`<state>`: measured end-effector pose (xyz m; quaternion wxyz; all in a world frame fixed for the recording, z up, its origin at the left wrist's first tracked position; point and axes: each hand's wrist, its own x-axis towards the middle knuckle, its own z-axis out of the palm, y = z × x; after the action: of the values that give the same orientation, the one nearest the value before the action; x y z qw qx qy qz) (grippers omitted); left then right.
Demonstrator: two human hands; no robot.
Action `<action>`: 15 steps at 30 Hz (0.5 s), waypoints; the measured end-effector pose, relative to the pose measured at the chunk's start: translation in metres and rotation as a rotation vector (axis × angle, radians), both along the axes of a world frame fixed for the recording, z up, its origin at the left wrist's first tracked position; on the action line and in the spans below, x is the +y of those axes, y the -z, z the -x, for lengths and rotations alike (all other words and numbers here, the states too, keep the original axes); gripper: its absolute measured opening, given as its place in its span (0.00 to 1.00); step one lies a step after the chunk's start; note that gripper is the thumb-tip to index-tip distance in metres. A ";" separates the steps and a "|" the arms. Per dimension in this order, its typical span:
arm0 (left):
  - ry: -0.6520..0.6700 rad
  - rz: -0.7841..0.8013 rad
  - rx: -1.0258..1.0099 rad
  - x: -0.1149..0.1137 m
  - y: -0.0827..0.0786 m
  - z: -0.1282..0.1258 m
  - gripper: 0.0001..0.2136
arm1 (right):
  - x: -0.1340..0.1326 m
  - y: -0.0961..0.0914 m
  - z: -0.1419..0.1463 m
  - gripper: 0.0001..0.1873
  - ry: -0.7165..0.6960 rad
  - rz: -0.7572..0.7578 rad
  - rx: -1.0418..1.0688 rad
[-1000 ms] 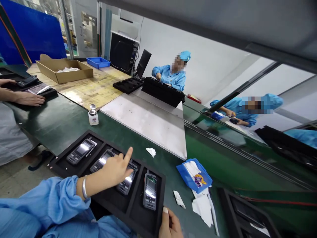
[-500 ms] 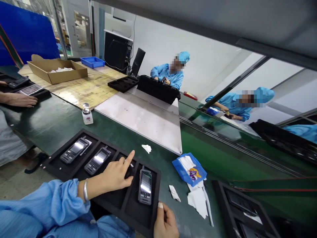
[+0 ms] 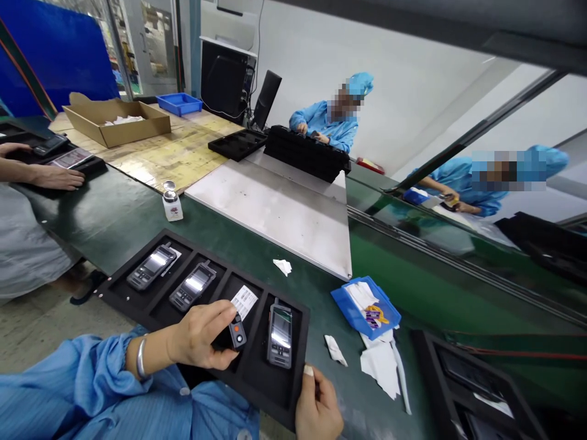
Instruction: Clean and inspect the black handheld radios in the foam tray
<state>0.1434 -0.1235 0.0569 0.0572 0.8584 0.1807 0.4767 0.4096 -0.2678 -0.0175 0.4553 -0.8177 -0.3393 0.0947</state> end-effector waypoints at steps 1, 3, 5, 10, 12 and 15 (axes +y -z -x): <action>-0.002 0.002 0.000 0.000 -0.002 -0.001 0.42 | 0.000 0.000 0.000 0.30 -0.003 0.002 0.005; -0.002 -0.009 -0.009 0.000 -0.004 -0.001 0.41 | 0.000 0.000 -0.001 0.30 -0.002 0.000 0.015; -0.007 -0.023 -0.014 -0.001 -0.005 -0.001 0.40 | 0.001 0.001 -0.001 0.31 0.005 -0.002 0.026; -0.193 0.215 0.260 0.005 -0.014 -0.011 0.41 | 0.001 0.002 0.001 0.31 0.008 0.015 0.057; -0.305 0.368 0.454 0.013 -0.022 -0.022 0.41 | 0.001 0.001 0.002 0.31 0.003 0.019 0.065; -0.427 0.488 0.704 0.029 -0.029 -0.043 0.40 | 0.002 0.001 0.003 0.31 -0.002 0.010 0.066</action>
<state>0.1860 -0.0946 0.0863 0.0929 0.8728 0.4682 0.1017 0.4067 -0.2656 -0.0184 0.4622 -0.8159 -0.3246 0.1239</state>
